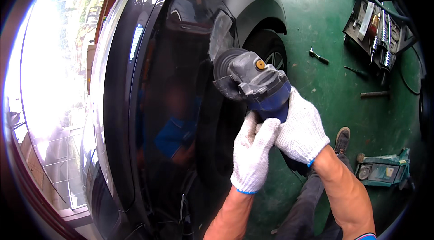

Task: The person uses a handheld angle grinder to sand the surface of a car's front fender, removing paint and smoothing the metal. They then switch to a pneumatic dent puller, attaching a stud to the dented area and using a slide hammer to pull the dent out. The person repeats the pulling process multiple times to gradually restore the panel's shape.

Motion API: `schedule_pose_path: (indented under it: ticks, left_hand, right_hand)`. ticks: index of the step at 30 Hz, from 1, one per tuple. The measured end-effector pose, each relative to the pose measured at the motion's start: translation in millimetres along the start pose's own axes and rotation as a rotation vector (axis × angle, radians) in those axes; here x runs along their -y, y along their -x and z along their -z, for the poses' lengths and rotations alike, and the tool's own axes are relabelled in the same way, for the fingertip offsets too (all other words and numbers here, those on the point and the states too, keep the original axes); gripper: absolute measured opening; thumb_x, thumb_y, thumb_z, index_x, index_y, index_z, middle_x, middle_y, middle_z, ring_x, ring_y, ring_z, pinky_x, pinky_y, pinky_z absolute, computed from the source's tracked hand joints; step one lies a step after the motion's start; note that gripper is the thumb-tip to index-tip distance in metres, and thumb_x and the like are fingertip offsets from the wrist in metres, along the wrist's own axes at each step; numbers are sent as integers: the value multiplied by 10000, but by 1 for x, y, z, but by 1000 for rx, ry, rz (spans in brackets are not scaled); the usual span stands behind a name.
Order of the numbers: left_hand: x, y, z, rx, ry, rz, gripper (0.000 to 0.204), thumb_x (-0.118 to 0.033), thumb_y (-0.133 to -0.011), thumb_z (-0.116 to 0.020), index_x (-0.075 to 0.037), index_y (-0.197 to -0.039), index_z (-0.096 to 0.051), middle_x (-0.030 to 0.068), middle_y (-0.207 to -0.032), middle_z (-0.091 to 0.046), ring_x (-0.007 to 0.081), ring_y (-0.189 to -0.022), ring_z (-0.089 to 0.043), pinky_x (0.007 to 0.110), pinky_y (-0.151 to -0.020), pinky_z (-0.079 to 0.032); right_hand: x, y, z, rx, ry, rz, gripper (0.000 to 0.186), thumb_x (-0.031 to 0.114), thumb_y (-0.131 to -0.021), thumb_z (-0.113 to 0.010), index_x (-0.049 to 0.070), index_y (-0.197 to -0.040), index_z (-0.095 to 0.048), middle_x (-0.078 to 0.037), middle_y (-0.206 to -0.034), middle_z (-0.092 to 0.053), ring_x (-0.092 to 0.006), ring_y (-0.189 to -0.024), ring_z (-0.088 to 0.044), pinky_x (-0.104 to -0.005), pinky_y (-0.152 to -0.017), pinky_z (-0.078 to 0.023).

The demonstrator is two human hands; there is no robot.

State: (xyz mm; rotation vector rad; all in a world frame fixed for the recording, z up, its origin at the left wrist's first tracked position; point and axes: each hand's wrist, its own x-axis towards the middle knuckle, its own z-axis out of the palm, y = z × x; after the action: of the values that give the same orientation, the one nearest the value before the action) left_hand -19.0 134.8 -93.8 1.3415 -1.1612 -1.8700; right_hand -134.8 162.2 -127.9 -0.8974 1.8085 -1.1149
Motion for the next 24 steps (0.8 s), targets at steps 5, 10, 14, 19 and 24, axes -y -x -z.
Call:
schedule_pose_path:
  ticks: [5,10,14,19,24]
  left_hand:
    - [5,2,1,-5,-2,-16,437,-90,-978,-587,46,-1383,-494,102,-1277,-611,160,-1164,-575,304,-1017,-440]
    - [2,0,2,7,20,-14,464,-90,-976,-607,45,-1399,-472,88,-1247,-610,129,-1109,-575,284,-975,-457]
    - [4,5,-5,-13,-6,-14,434,-108,-984,-606,44,-1376,-496,82,-1242,-611,121,-1109,-576,273,-973,-457]
    - [9,6,-2,20,-14,15,463,-147,-1007,-555,66,-1407,-462,114,-1317,-595,171,-1205,-567,317,-1042,-430]
    - [50,71,7,88,-215,186,858,-243,-918,-714,11,-1566,-213,164,-1499,-442,197,-1380,-424,314,-1127,-349]
  right_hand:
    - [-5,1,-3,20,37,-12,445,289,-780,-713,26,-1095,-542,-248,-864,-686,-448,-846,-677,-504,-764,-547]
    - [0,-1,-2,-5,62,15,443,293,-785,-699,20,-1095,-540,-250,-866,-688,-448,-858,-677,-500,-766,-546]
    - [-3,2,3,19,52,-21,443,298,-791,-690,14,-1099,-545,-261,-881,-687,-455,-875,-673,-497,-778,-544]
    - [-5,3,3,4,4,-61,461,312,-781,-709,16,-1102,-560,-258,-930,-691,-452,-904,-670,-494,-795,-542]
    - [-57,53,-1,14,-493,-255,522,221,-698,-825,2,-1117,-604,-128,-942,-707,-255,-834,-708,-378,-759,-564]
